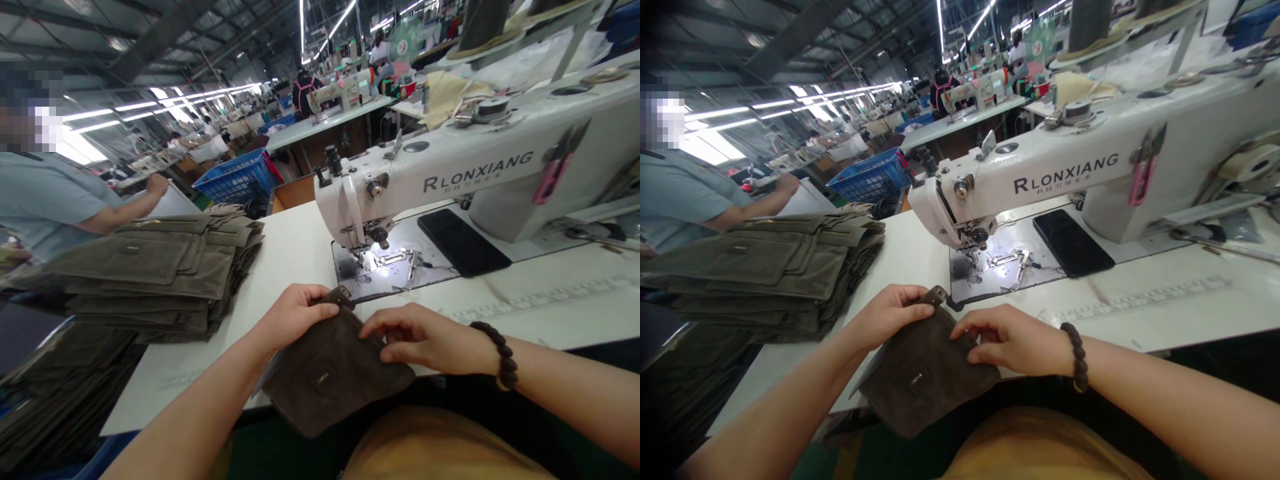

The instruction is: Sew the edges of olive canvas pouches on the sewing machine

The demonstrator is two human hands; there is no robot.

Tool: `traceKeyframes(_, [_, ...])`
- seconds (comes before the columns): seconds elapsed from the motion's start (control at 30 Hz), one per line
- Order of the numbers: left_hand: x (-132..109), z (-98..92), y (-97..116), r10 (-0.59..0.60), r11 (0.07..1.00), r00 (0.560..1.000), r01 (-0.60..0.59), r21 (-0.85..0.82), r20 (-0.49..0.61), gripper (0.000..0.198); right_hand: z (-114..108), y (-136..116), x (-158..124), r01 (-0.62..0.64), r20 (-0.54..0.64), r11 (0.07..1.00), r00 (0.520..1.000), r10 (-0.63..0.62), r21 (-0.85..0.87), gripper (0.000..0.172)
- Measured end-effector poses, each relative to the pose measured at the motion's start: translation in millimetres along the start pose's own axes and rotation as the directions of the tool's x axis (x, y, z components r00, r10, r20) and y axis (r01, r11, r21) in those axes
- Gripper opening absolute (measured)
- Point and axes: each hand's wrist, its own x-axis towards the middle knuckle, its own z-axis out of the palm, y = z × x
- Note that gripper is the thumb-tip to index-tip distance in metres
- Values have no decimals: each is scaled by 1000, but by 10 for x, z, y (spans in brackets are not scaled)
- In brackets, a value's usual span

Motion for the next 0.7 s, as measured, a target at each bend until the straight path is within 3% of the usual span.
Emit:
traceKeyframes(0.13, [159, -62, -42, -12, 1000, 1000, 12, -4, 23, 31, -148, -5, 76, 19, 87, 995, 996, -11, -97, 27])
traceKeyframes(0.2, [233, -90, -61, -9, 1000, 999, 9, 8, 36, 30, -230, -4, 109, 99, 131, 975, 989, -74, -201, 30])
traceKeyframes(0.27, [289, -110, -69, -2, 1000, 999, 1, 24, 48, 29, -306, 2, 133, 236, 178, 892, 968, -179, -385, 33])
traceKeyframes(0.33, [330, -123, -69, 18, 998, 998, -22, 54, 58, 29, -364, 17, 160, 377, 266, 724, 925, -270, -578, 33])
traceKeyframes(0.4, [370, -128, -72, 63, 988, 996, -72, 133, 68, 27, -388, 47, 202, 491, 380, 491, 870, -312, -720, 30])
traceKeyframes(0.5, [462, -108, -97, 190, 889, 979, -204, 410, 75, 21, -345, 109, 293, 558, 492, 152, 807, -326, -816, 29])
traceKeyframes(0.53, [505, -94, -109, 229, 835, 970, -237, 496, 77, 20, -321, 127, 316, 547, 495, 86, 805, -326, -833, 28])
traceKeyframes(0.6, [605, -61, -128, 283, 747, 956, -272, 607, 81, 16, -299, 141, 312, 492, 458, 38, 834, -308, -870, 26])
traceKeyframes(0.7, [754, -32, -132, 312, 681, 944, -298, 669, 103, 12, -443, 76, 100, 353, 317, 94, 909, -269, -931, 27])
